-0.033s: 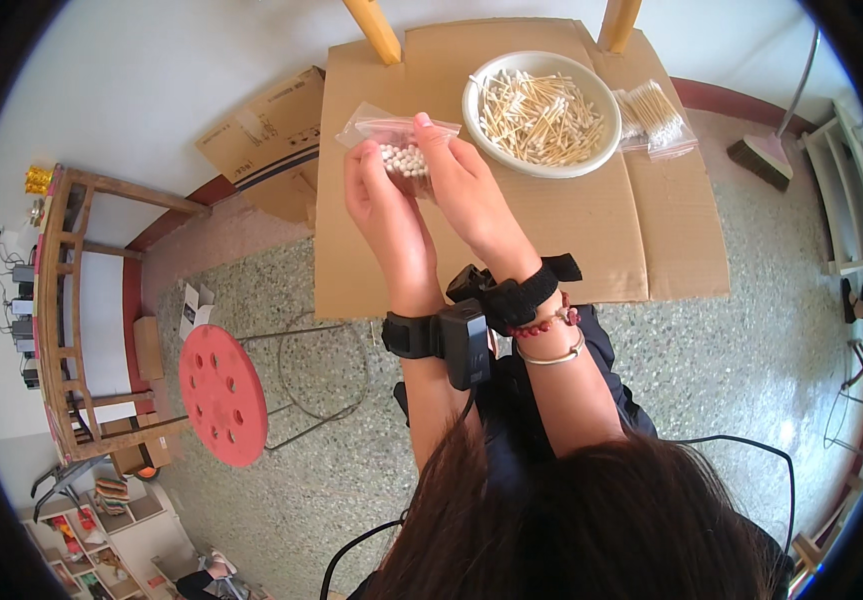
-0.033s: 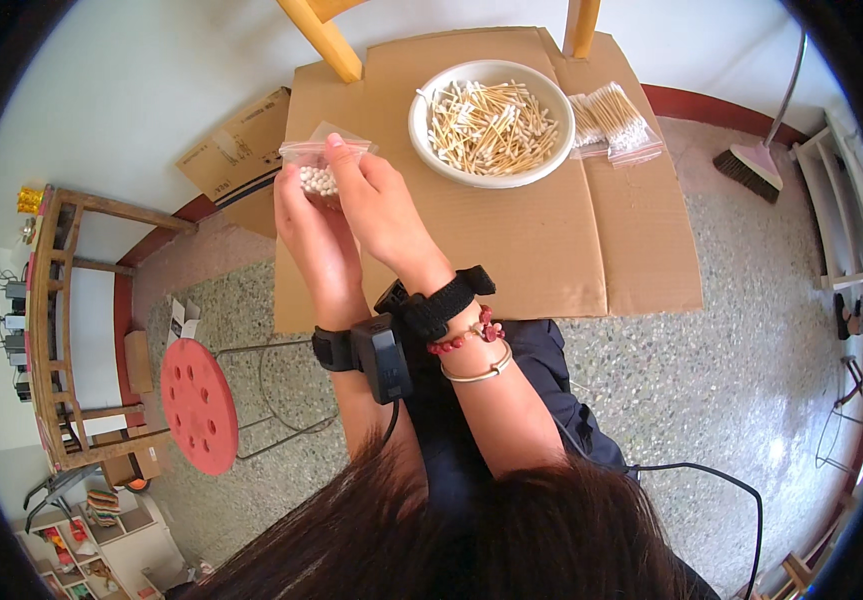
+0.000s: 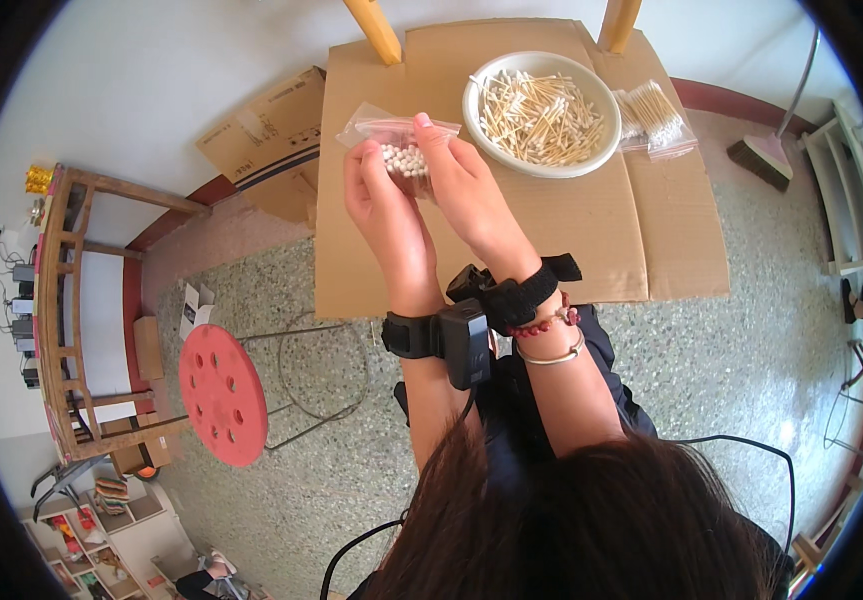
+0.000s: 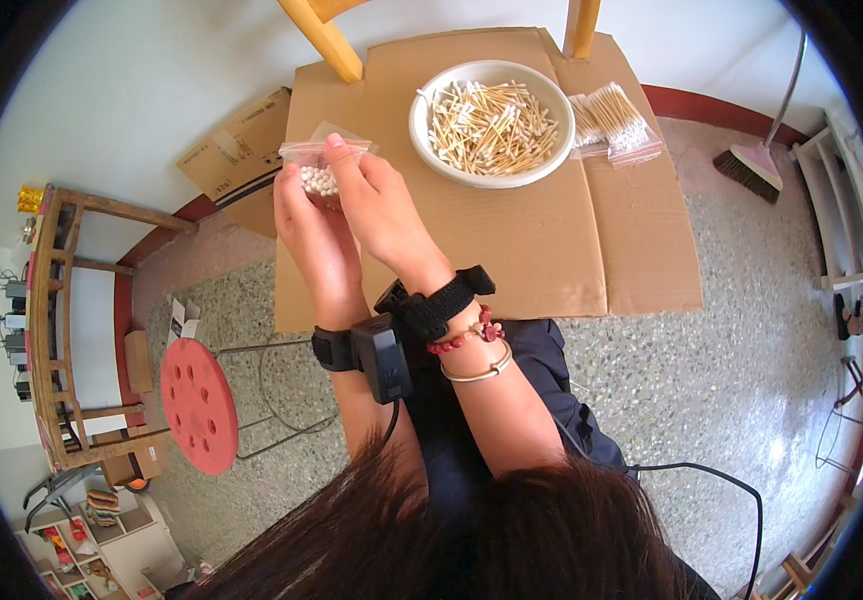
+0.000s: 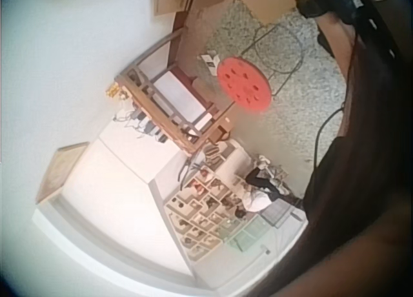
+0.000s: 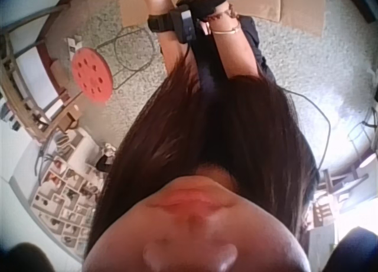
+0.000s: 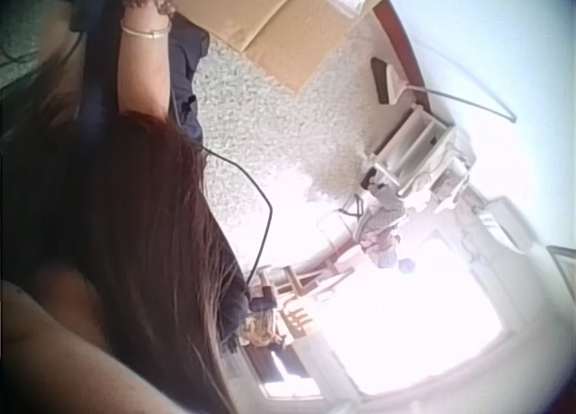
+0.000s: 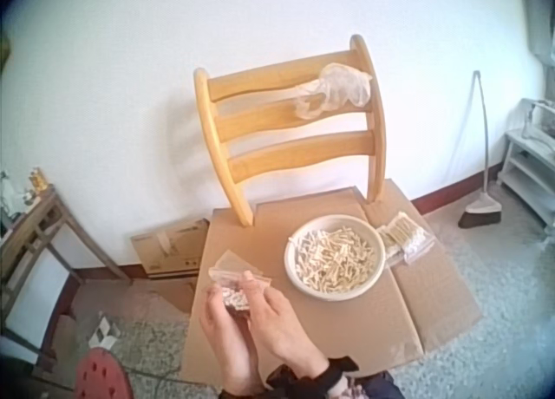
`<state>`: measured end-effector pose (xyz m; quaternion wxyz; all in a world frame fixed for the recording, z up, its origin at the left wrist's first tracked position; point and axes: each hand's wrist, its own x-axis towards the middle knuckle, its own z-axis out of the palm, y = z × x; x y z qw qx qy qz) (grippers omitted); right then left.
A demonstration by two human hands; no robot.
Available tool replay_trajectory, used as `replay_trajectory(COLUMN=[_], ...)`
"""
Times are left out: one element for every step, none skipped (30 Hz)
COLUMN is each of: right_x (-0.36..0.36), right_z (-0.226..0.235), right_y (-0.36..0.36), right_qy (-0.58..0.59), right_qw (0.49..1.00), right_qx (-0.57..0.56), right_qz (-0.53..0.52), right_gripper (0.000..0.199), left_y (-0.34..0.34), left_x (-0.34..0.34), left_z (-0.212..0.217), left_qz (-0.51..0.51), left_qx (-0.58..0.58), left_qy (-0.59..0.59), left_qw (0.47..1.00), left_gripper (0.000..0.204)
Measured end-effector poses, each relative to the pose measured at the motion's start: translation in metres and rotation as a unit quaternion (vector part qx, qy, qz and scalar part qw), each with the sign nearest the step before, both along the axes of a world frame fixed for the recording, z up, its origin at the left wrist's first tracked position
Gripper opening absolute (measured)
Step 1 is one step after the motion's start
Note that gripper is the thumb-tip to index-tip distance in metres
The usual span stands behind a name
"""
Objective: Packing several cotton swabs into small plastic zip-top bags.
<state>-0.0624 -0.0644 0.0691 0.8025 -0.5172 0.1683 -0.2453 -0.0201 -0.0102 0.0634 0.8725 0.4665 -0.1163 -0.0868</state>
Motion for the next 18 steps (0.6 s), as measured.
replay_trajectory(right_x=[0.000,0.000,0.000,0.001,0.003,0.004,0.005,0.005,0.004,0.003,0.001,0.000,-0.003,-0.004,-0.006,-0.010,-0.012,-0.014], right_z=[0.000,0.000,-0.001,-0.003,-0.007,-0.011,-0.015,-0.018,-0.022,-0.019,-0.016,-0.013,-0.016,-0.020,-0.023,-0.027,-0.024,-0.021], right_y=[0.000,0.000,0.000,-0.001,-0.002,-0.003,-0.005,-0.008,-0.011,-0.011,-0.011,-0.012,-0.018,-0.025,-0.031,-0.036,-0.037,-0.038], right_qy=[0.000,-0.009,-0.017,-0.018,-0.016,-0.014,-0.013,-0.010,-0.007,-0.010,0.021,0.049,0.053,0.044,0.035,0.038,0.066,0.094], right_qw=[1.000,1.000,1.000,0.999,1.000,1.000,1.000,0.997,0.989,0.989,0.968,0.936,0.934,0.907,0.876,0.873,0.886,0.898], right_qx=[-0.001,-0.012,-0.023,-0.025,-0.016,-0.008,-0.012,-0.072,-0.132,-0.137,-0.234,-0.328,-0.335,-0.395,-0.454,-0.461,-0.437,-0.412], right_qz=[0.000,-0.005,-0.010,-0.009,-0.004,0.001,0.001,-0.034,-0.068,-0.062,-0.089,-0.114,-0.115,-0.138,-0.158,-0.156,-0.138,-0.120], right_gripper=[0.052,0.052,0.052,0.052,0.051,0.050,0.050,0.044,0.038,0.038,0.031,0.024,0.024,0.020,0.015,0.015,0.014,0.014], left_y=[0.000,0.000,0.000,0.000,0.001,0.003,0.004,0.005,0.006,0.012,0.019,0.026,0.026,0.023,0.019,0.015,0.015,0.015], left_x=[-0.001,-0.001,-0.001,-0.001,0.000,0.001,0.003,0.004,0.005,0.009,0.012,0.015,0.015,0.015,0.016,0.016,0.019,0.021], left_z=[0.001,0.001,0.001,-0.001,-0.004,-0.007,-0.009,-0.011,-0.013,-0.012,-0.011,-0.011,-0.014,-0.019,-0.025,-0.030,-0.036,-0.043], left_qz=[0.003,0.003,0.008,0.014,0.015,0.018,0.019,0.018,0.020,0.029,0.035,0.033,0.021,0.019,-0.004,-0.026,-0.020,-0.039], left_qx=[0.017,0.016,0.022,0.028,0.025,0.060,0.095,0.090,0.158,0.226,0.221,0.264,0.304,0.297,0.256,0.215,0.209,0.226], left_qy=[-0.024,-0.025,-0.029,-0.032,-0.032,-0.025,-0.017,-0.015,-0.044,-0.076,-0.076,-0.080,-0.081,-0.078,-0.074,-0.070,-0.066,-0.076], left_qw=[1.000,1.000,0.999,0.999,0.999,0.998,0.995,0.996,0.986,0.971,0.972,0.961,0.949,0.952,0.964,0.974,0.975,0.970], left_gripper=[0.017,0.017,0.018,0.019,0.019,0.020,0.020,0.020,0.020,0.020,0.020,0.021,0.021,0.021,0.020,0.019,0.019,0.015])
